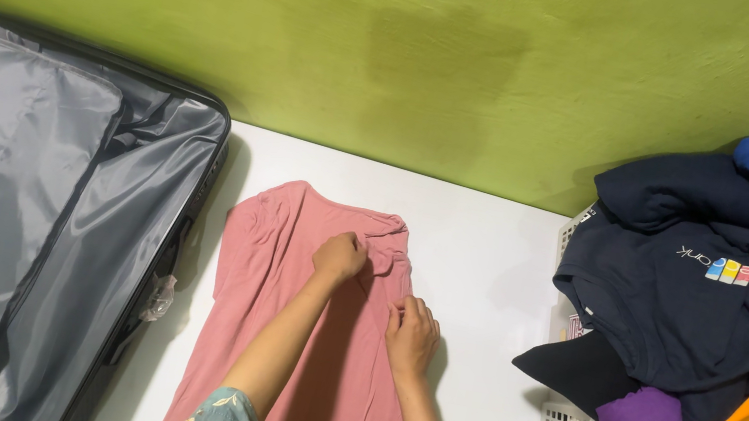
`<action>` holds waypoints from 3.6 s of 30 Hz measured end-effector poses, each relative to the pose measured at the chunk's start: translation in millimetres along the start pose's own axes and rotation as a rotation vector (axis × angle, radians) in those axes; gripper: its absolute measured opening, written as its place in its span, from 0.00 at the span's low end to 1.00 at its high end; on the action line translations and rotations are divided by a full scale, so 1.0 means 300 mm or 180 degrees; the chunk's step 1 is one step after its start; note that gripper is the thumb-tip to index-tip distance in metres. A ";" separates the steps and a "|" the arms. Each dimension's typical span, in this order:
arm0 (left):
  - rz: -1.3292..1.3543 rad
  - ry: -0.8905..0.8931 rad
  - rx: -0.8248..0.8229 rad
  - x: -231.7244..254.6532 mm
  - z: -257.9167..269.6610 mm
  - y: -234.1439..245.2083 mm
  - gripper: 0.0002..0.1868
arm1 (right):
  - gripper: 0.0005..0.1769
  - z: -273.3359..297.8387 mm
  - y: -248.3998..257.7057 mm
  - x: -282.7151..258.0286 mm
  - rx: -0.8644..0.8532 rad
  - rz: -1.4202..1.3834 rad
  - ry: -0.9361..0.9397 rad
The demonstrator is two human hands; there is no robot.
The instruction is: The person folds a black t-shirt, a pink dress, and an orange t-shirt on a white table, then places each folded item into an open suitcase. The person handles each garment one at a time, smoothing and rolling them before packing.
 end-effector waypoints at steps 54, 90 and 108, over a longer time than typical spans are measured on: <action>0.0811 -0.1207 0.0180 0.258 -0.239 0.031 0.17 | 0.18 0.176 0.003 0.053 -0.0665 0.0278 -0.0897; 0.0120 -0.0601 0.0693 -0.142 0.246 0.212 0.13 | 0.22 0.321 -0.040 -0.099 -0.0962 0.0188 -0.0102; -0.0562 -0.1854 0.1126 0.182 0.058 0.043 0.33 | 0.12 0.472 -0.091 -0.086 -0.0881 -0.0003 -0.0056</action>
Point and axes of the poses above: each hand's wrist, its own z-axis away from the middle knuckle, its own y-axis out of the back of the hand, x = y × z, the point moved 7 cm from there along -z, towards the middle knuckle, and after that the axes turned 2 degrees about -x, right-handed, at the moved point
